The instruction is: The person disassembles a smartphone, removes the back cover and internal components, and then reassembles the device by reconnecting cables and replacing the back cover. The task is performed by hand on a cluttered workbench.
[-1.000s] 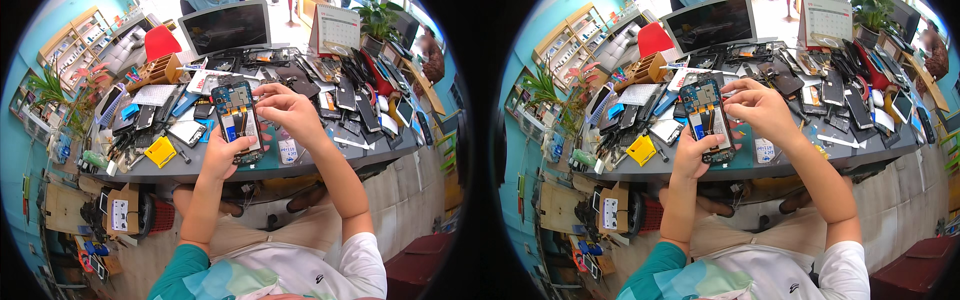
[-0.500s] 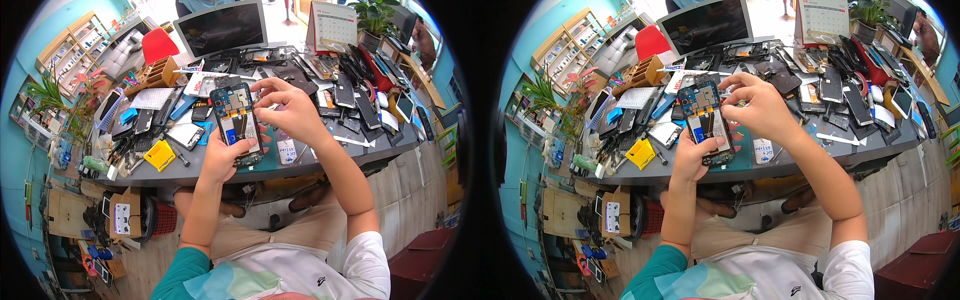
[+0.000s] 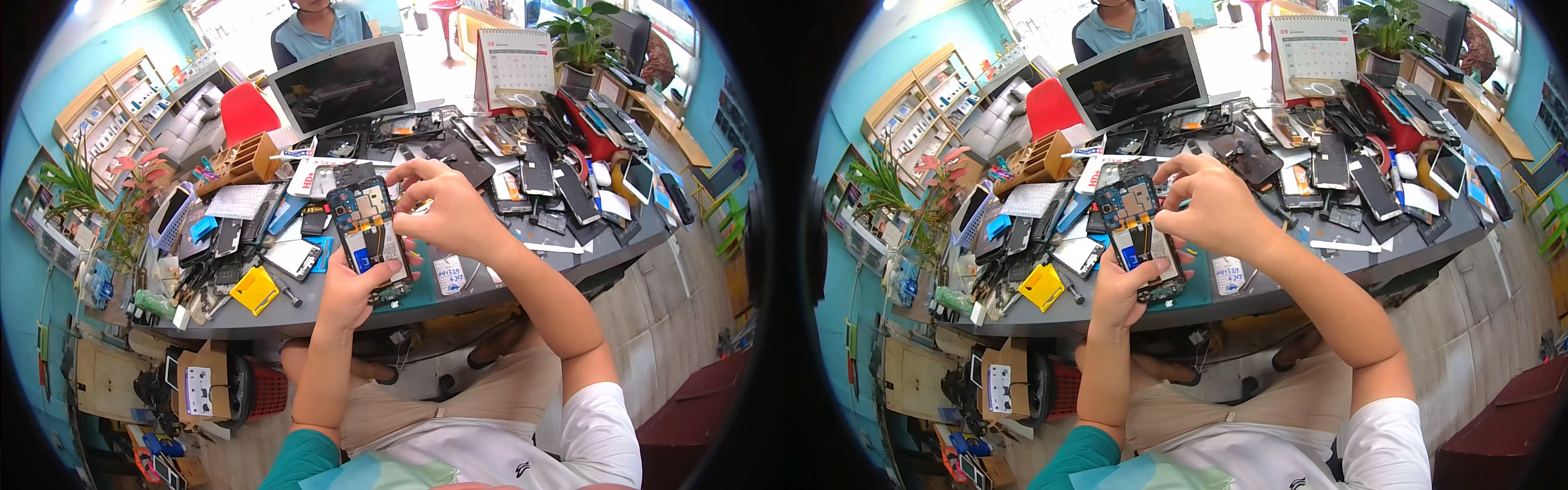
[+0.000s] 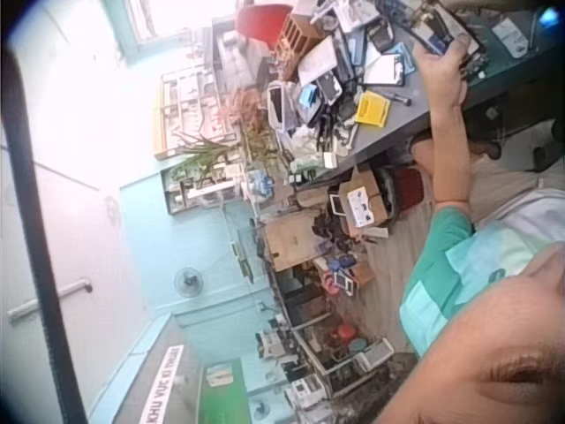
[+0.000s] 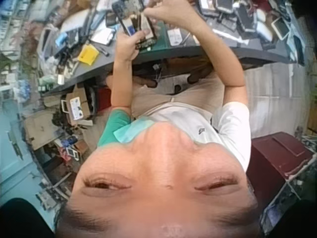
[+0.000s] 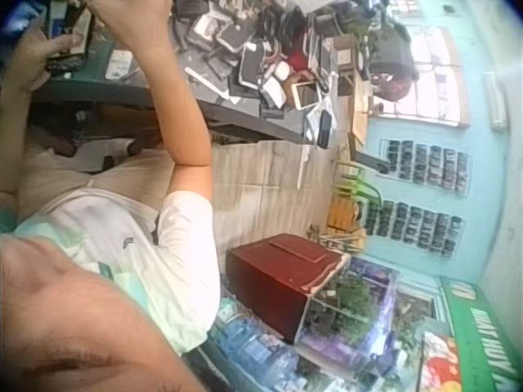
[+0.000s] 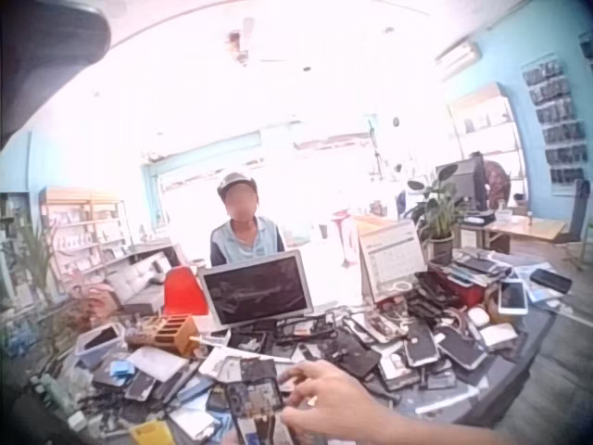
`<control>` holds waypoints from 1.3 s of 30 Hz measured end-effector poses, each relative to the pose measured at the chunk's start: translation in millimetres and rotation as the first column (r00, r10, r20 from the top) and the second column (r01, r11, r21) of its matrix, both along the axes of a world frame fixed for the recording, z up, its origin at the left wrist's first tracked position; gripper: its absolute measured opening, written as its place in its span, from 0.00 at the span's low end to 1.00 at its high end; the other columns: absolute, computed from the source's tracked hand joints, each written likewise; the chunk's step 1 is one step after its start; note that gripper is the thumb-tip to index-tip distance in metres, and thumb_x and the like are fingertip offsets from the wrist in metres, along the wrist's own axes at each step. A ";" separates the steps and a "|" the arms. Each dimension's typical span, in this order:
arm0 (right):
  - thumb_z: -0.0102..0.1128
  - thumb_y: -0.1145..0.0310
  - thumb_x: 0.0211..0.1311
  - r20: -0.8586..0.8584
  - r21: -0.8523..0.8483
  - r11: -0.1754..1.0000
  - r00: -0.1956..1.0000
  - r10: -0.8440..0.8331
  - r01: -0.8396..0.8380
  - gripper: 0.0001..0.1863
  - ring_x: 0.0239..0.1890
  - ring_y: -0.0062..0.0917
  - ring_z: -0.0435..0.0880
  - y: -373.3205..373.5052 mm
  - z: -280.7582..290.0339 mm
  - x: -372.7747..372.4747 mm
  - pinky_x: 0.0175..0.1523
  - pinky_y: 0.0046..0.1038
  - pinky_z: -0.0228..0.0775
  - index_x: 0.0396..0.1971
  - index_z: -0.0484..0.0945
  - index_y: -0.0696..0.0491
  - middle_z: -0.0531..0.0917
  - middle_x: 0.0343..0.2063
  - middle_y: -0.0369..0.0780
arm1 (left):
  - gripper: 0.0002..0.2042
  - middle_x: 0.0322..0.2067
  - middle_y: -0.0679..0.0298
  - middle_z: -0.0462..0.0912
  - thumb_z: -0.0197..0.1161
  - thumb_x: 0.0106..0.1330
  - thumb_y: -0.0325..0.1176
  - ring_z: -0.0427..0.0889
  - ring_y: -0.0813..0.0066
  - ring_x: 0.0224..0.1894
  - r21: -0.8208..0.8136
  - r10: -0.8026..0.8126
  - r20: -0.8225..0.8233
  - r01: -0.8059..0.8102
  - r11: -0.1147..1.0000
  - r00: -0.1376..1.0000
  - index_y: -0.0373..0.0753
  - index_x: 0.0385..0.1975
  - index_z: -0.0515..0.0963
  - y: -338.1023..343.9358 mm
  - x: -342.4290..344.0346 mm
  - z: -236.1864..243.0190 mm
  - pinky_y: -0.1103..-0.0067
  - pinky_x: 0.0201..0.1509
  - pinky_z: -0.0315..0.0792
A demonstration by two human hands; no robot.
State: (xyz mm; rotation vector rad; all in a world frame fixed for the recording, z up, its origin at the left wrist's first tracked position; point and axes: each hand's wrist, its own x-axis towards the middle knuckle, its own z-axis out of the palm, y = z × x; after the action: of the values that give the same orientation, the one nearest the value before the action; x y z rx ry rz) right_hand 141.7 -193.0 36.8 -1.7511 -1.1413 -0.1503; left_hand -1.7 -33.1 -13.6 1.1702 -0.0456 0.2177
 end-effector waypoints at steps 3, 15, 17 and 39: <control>0.71 0.63 0.50 -0.023 0.000 1.000 1.000 -0.002 0.002 0.12 0.56 0.36 0.84 -2.7 -1.6 0.5 0.63 0.36 0.77 0.25 0.92 0.57 0.89 0.53 0.39 | 0.25 0.51 0.49 0.88 0.69 0.67 0.17 0.92 0.55 0.51 -0.002 -0.006 -0.005 0.006 1.000 1.000 0.29 0.65 0.76 -1.0 0.9 1.1 0.59 0.56 0.91; 0.76 0.65 0.65 -0.362 0.181 0.971 0.907 0.213 -0.156 0.12 0.53 0.24 0.87 -3.5 -16.9 -4.5 0.57 0.28 0.80 0.38 0.94 0.59 0.86 0.57 0.38 | 0.25 0.53 0.48 0.88 0.69 0.69 0.17 0.92 0.55 0.51 -0.071 -0.003 -0.011 0.002 0.998 1.000 0.31 0.66 0.75 3.3 -0.7 -1.4 0.57 0.56 0.91; 0.78 0.64 0.64 -0.338 0.153 0.975 0.918 0.207 -0.163 0.12 0.54 0.25 0.87 -2.8 -18.0 -0.6 0.58 0.29 0.80 0.38 0.94 0.59 0.86 0.57 0.39 | 0.24 0.52 0.49 0.88 0.69 0.69 0.17 0.92 0.55 0.51 -0.082 -0.006 -0.003 0.006 0.997 1.000 0.31 0.65 0.76 1.3 0.7 -1.8 0.59 0.56 0.91; 0.75 0.65 0.64 -0.242 0.096 0.987 0.959 0.150 -0.130 0.13 0.53 0.30 0.89 -7.6 -16.6 -1.8 0.59 0.32 0.80 0.39 0.93 0.61 0.86 0.58 0.42 | 0.26 0.51 0.49 0.88 0.69 0.66 0.17 0.93 0.55 0.49 -0.043 0.038 -0.013 -0.039 0.998 0.999 0.28 0.65 0.75 -2.2 4.2 -0.2 0.59 0.55 0.91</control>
State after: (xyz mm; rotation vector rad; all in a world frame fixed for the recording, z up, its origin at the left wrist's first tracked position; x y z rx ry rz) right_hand 139.9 -200.6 20.3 -1.5632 -1.0559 0.1074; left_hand 2.5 -35.3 -13.8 1.1299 -0.0081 0.2447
